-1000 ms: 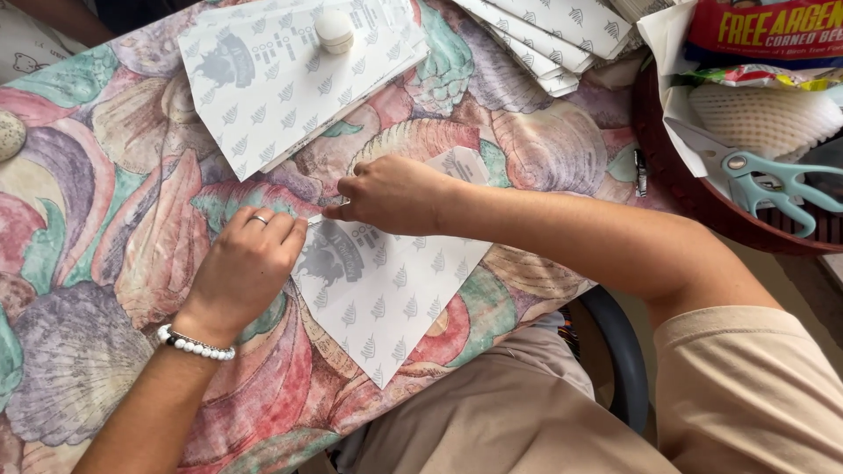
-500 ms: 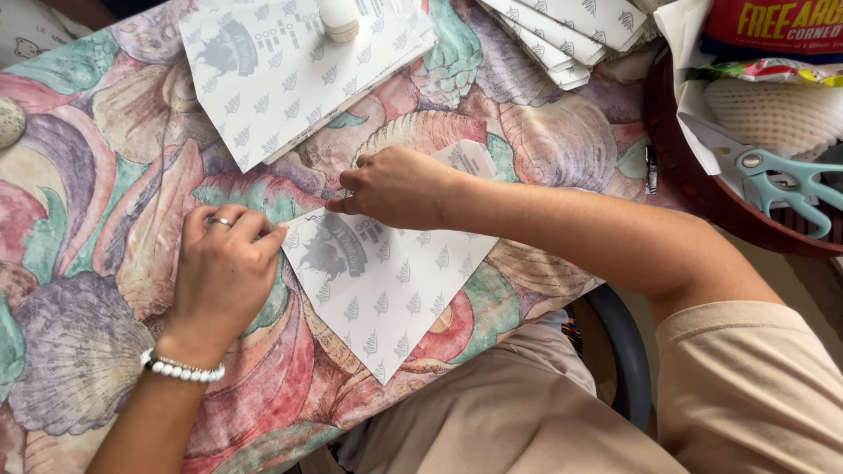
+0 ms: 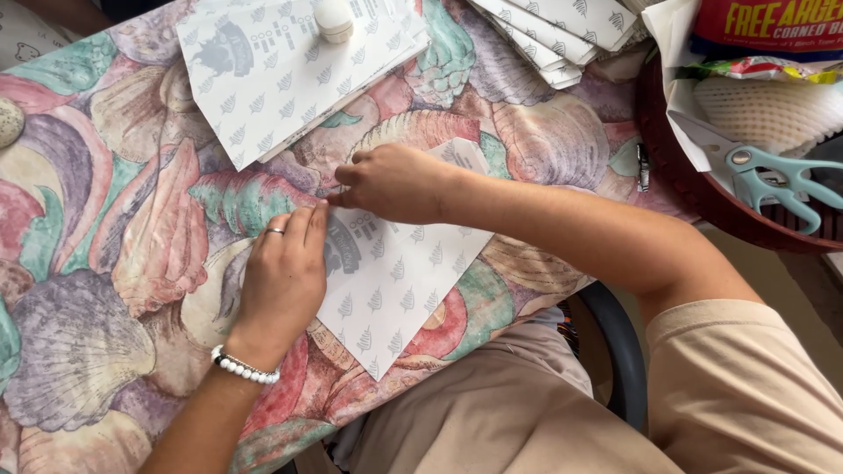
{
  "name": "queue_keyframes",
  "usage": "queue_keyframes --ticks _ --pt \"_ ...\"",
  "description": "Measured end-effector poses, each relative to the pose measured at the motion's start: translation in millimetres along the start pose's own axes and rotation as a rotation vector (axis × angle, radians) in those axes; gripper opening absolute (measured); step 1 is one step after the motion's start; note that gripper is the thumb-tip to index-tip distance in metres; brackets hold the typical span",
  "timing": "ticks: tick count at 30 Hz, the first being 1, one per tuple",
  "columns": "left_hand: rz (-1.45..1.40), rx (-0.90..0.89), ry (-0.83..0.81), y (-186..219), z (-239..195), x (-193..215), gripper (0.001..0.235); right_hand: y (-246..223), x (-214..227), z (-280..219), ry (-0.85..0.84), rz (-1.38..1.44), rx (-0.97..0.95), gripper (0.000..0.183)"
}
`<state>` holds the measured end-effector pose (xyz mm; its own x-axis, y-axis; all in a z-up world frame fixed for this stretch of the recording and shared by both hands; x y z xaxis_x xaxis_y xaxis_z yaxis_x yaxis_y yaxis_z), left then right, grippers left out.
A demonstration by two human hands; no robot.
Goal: Folding and creasing printed packaging paper sheets on a table.
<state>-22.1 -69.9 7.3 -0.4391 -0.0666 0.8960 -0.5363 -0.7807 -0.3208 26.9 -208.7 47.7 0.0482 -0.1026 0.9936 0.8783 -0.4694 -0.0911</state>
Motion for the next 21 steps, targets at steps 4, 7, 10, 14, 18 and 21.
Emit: queue_keyframes --ticks 4,7,10,14,18,21 --pt "0.017 0.005 0.021 0.9 4.8 9.2 0.04 20.7 -16.4 -9.5 0.123 0.053 0.055 0.018" --pt "0.032 -0.007 0.016 4.2 5.9 9.9 0.041 34.6 -11.6 -27.9 0.148 0.109 0.065 0.013" --pt "0.088 -0.008 0.006 6.5 7.2 11.4 0.044 48.1 -11.3 -41.0 0.092 0.144 -0.028 0.021" --pt "0.103 0.003 -0.01 8.9 8.2 14.6 0.045 57.5 -7.0 -47.6 0.049 0.151 -0.08 0.024" --pt "0.095 0.01 -0.077 10.3 9.9 12.4 0.05 58.5 -4.4 -55.3 0.022 0.164 -0.121 0.022" --pt "0.077 0.027 -0.109 11.2 11.7 14.8 0.05 50.4 -0.5 -56.5 -0.021 0.079 -0.128 0.024"
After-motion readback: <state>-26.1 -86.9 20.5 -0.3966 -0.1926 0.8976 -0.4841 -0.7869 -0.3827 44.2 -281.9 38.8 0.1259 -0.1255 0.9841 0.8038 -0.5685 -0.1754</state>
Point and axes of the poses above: each hand's wrist, its own z-axis towards the middle knuckle, its own x-axis out of the back of the hand, y = z × x, the point moved 6 cm from there along z, towards the middle knuckle, and after that the axes turned 11 degrees about z, right-handed, at the moved point
